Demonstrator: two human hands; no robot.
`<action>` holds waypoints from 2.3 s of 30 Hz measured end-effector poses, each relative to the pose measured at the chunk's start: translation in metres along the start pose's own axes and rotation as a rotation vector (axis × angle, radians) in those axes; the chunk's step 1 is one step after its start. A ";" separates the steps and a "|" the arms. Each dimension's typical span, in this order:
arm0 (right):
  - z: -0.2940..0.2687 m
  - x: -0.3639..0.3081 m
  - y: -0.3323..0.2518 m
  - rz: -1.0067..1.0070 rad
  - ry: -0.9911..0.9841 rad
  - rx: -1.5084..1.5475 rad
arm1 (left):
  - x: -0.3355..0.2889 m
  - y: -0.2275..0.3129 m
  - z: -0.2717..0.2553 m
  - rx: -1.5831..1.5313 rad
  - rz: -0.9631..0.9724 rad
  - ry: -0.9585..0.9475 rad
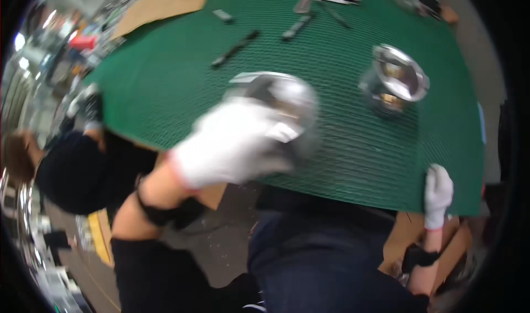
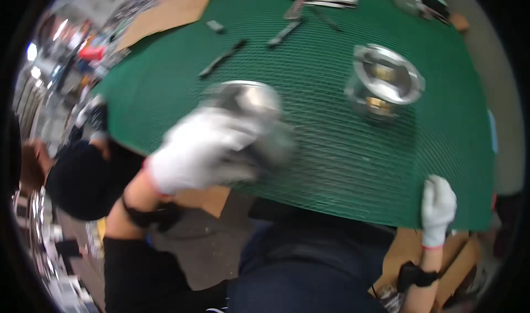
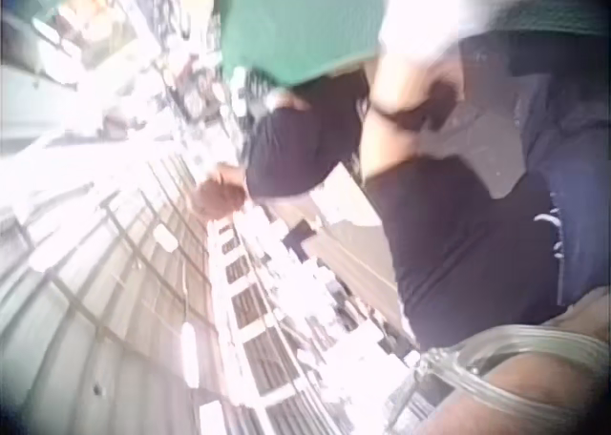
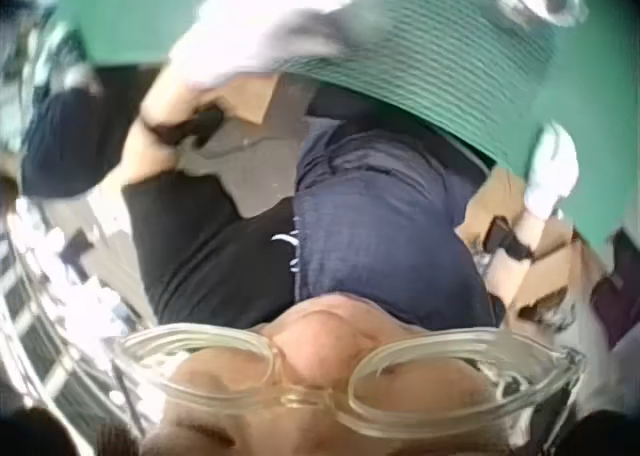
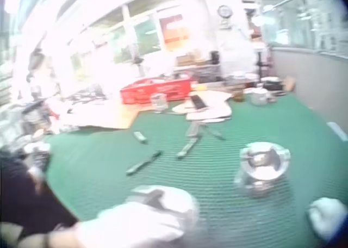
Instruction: Insert and secure a component inside an engine piston and organize the pistons on a pallet.
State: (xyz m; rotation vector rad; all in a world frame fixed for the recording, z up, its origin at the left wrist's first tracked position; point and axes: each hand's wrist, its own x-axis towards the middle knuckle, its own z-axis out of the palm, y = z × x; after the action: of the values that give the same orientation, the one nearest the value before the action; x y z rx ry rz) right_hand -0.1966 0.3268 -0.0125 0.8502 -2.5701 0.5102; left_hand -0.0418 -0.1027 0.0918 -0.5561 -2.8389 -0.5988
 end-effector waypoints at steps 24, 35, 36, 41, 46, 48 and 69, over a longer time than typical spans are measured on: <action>-0.001 0.007 -0.012 0.031 0.062 0.008 | 0.190 0.034 0.080 0.529 -0.190 -0.132; -0.005 0.001 -0.012 0.030 0.065 0.049 | -0.025 0.057 0.123 -0.622 -0.769 0.529; -0.003 0.002 -0.011 0.040 0.056 0.057 | -0.036 0.063 0.126 -0.685 -0.772 0.580; 0.003 0.005 -0.008 0.034 0.058 0.065 | -0.097 0.059 0.167 -0.273 -0.686 0.449; 0.009 0.009 -0.010 0.005 0.071 0.030 | -0.098 0.063 0.172 -0.599 -0.812 0.493; 0.006 0.007 -0.010 0.024 0.066 0.020 | -0.086 0.065 0.157 -0.279 -0.610 0.344; 0.011 0.000 -0.012 0.024 0.173 -0.027 | 0.084 0.071 0.068 0.387 0.366 0.183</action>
State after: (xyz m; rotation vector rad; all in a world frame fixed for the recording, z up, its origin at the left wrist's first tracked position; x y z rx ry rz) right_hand -0.1913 0.3127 -0.0195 0.7328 -2.4261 0.5312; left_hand -0.0973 0.0130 0.0768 -0.8630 -2.4946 -0.0310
